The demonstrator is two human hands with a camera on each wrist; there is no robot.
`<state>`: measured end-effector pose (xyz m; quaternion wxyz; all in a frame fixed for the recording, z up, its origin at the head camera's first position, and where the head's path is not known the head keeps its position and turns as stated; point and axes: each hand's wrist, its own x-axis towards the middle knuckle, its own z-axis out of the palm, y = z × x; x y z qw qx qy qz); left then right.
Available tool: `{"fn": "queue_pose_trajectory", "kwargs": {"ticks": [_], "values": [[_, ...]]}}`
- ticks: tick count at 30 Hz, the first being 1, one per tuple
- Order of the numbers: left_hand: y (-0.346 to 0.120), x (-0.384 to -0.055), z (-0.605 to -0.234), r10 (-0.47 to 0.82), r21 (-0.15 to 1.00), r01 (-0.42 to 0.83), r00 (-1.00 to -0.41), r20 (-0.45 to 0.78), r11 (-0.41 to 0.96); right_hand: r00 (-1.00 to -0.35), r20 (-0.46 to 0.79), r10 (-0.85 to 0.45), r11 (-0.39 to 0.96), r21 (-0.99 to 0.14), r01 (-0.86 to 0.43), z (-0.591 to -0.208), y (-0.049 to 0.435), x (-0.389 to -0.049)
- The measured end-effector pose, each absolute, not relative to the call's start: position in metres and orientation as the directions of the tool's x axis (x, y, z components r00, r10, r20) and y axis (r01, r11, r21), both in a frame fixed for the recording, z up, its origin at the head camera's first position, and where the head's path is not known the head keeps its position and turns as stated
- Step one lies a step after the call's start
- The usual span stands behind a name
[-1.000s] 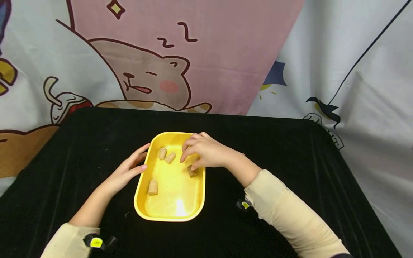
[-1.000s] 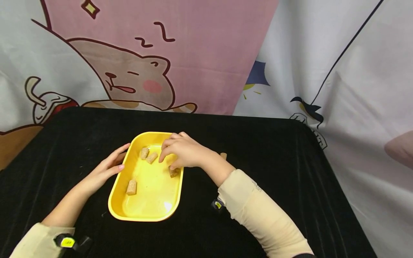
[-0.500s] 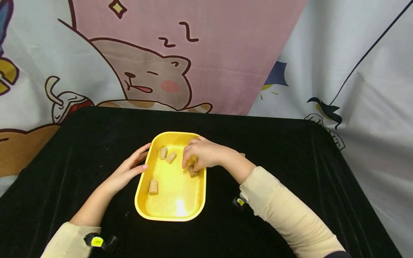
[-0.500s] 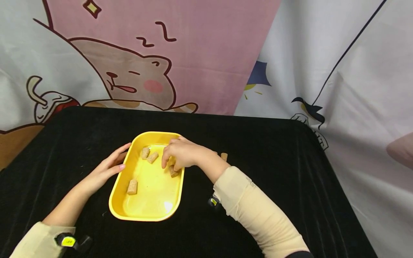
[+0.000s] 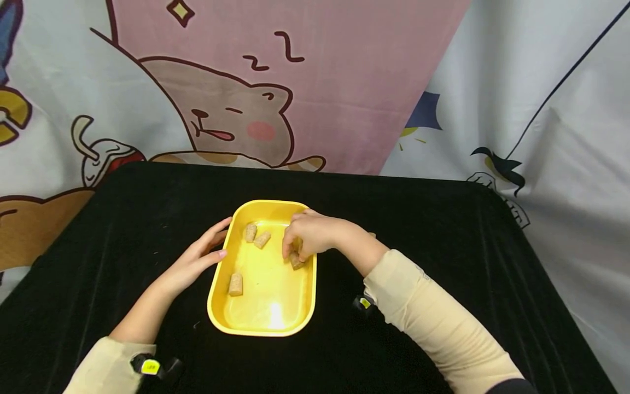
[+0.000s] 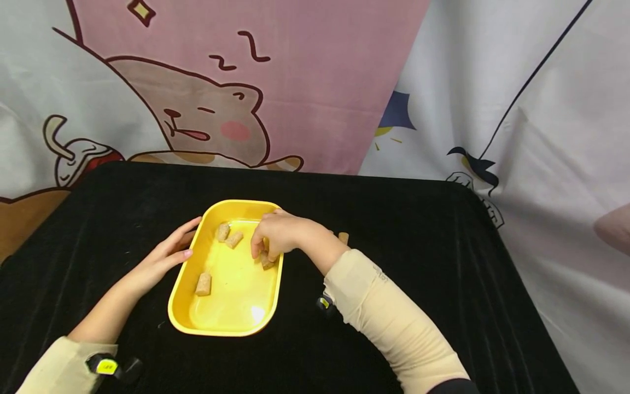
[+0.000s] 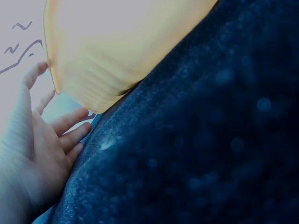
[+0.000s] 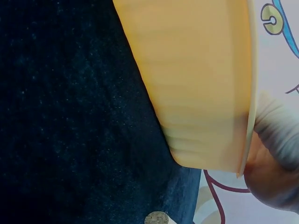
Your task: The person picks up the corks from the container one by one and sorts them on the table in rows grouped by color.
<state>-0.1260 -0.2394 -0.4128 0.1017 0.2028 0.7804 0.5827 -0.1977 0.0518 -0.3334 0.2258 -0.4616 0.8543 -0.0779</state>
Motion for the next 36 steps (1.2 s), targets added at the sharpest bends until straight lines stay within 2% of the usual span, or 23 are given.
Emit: {"fn": "queue_pose_trajectory", "kwargs": {"ticks": [28, 36], "values": [[-0.2394, -0.1267, -0.4117, 0.441, 0.950, 0.204, -0.894, 0.081, 0.238, -0.448, -0.370, -0.814, 0.569, -0.351, -0.744, -0.3314, 0.0508, -0.1975], [-0.2389, -0.1267, -0.4114, 0.440, 0.952, 0.195, -0.895, 0.074, 0.237, -0.425, -0.310, -0.850, 0.520, -0.368, -0.771, -0.3333, 0.0527, -0.1984]]}}
